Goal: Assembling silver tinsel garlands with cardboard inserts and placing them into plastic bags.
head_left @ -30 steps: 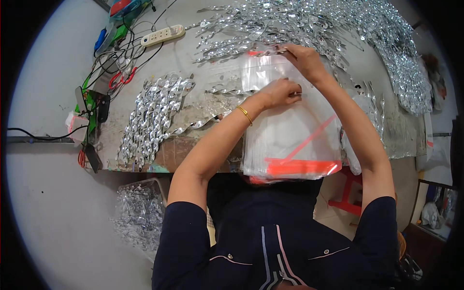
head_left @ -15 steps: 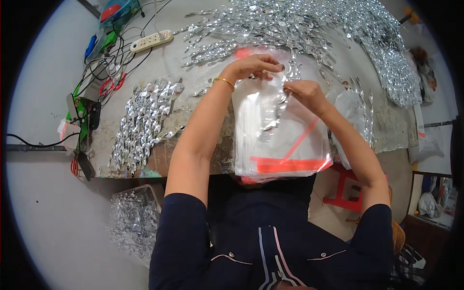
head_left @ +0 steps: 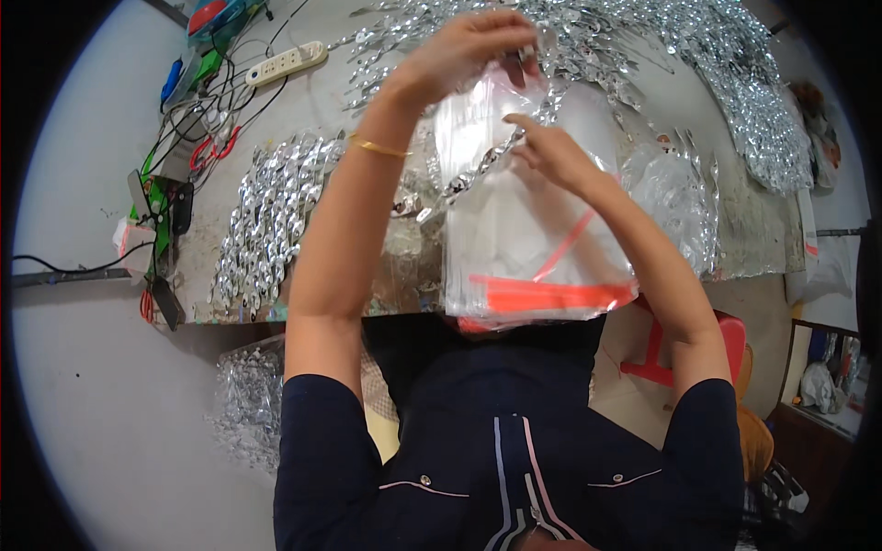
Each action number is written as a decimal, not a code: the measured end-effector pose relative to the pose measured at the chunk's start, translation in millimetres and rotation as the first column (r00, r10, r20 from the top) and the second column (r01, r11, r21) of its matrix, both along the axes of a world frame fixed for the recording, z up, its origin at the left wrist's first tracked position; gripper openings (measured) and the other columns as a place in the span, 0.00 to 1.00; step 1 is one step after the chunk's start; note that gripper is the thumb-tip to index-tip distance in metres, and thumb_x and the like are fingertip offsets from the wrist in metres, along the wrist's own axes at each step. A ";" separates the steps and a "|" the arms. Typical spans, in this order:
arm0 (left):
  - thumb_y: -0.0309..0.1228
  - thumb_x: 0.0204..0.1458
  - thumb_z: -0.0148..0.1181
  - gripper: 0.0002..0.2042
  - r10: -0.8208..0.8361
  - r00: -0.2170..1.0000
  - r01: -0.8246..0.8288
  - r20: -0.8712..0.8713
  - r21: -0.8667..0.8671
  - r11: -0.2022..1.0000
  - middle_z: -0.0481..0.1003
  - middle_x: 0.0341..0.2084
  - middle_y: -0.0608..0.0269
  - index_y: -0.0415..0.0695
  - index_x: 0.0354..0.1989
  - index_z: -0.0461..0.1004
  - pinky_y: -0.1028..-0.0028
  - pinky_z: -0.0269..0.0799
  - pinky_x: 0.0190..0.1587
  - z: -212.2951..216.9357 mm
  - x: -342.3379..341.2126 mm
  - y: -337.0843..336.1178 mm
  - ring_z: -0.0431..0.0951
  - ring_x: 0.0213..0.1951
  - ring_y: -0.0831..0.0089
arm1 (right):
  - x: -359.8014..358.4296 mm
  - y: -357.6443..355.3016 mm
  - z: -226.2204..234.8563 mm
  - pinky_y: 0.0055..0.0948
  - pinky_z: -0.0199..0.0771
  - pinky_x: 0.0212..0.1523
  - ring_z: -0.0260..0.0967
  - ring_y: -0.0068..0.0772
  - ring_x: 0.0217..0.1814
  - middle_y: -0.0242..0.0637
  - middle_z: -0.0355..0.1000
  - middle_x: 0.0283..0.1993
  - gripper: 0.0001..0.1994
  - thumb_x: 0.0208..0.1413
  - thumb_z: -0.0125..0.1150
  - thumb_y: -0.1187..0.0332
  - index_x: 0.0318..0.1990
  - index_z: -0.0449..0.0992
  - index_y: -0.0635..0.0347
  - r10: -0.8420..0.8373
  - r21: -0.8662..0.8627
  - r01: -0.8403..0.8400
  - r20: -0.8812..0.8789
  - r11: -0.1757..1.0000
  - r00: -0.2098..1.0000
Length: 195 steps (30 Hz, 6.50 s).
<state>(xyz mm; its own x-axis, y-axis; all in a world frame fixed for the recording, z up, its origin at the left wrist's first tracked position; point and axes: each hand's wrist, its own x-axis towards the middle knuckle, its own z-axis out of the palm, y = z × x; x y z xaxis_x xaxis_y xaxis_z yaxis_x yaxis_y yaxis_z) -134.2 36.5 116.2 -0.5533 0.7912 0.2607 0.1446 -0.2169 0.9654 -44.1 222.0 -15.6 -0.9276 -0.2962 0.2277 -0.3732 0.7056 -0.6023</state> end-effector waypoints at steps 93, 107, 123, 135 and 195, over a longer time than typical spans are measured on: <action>0.29 0.49 0.62 0.13 0.664 0.700 -0.572 0.262 -0.353 0.741 0.75 0.26 0.65 0.32 0.39 0.74 0.84 0.61 0.28 -89.1 216.0 -63.9 0.66 0.25 0.84 | 158.6 -85.3 42.7 0.24 0.63 0.28 0.63 0.24 0.26 0.34 0.71 0.28 0.04 0.50 0.63 0.71 0.33 0.80 0.60 -0.211 -0.384 0.233 0.098 0.894 0.972; 0.31 0.57 0.55 0.12 0.428 0.603 -0.599 0.673 0.028 0.801 0.70 0.34 0.68 0.43 0.48 0.66 0.86 0.58 0.30 -116.5 218.3 -89.7 0.65 0.29 0.87 | 153.4 -121.6 65.0 0.22 0.59 0.25 0.57 0.20 0.22 0.29 0.69 0.27 0.03 0.50 0.62 0.72 0.31 0.78 0.60 -0.353 -0.331 0.338 0.016 0.881 0.936; 0.28 0.57 0.55 0.11 0.436 0.673 -0.612 0.597 0.120 0.781 0.73 0.35 0.65 0.40 0.47 0.69 0.81 0.65 0.39 -101.0 225.9 -105.7 0.68 0.33 0.82 | 139.7 -146.0 71.9 0.22 0.63 0.25 0.61 0.22 0.24 0.30 0.72 0.27 0.02 0.48 0.62 0.73 0.29 0.77 0.60 -0.295 -0.349 0.212 -0.202 0.913 0.934; 0.25 0.55 0.56 0.14 0.458 0.681 -0.625 0.572 0.129 0.770 0.73 0.37 0.65 0.40 0.49 0.67 0.79 0.68 0.42 -106.0 231.2 -100.0 0.72 0.40 0.79 | 141.3 -145.1 67.2 0.24 0.66 0.23 0.65 0.24 0.24 0.30 0.71 0.27 0.02 0.47 0.64 0.73 0.29 0.77 0.58 -0.285 -0.298 0.190 -0.319 0.936 0.904; 0.27 0.48 0.60 0.10 0.677 0.575 -0.804 -0.459 -0.165 0.571 0.77 0.37 0.52 0.38 0.38 0.78 0.67 0.70 0.43 -129.1 185.2 -81.5 0.76 0.39 0.59 | 91.5 -119.4 3.2 0.18 0.66 0.28 0.63 0.15 0.25 0.30 0.69 0.27 0.07 0.60 0.51 0.70 0.36 0.72 0.66 0.069 -0.743 0.257 0.376 0.618 0.924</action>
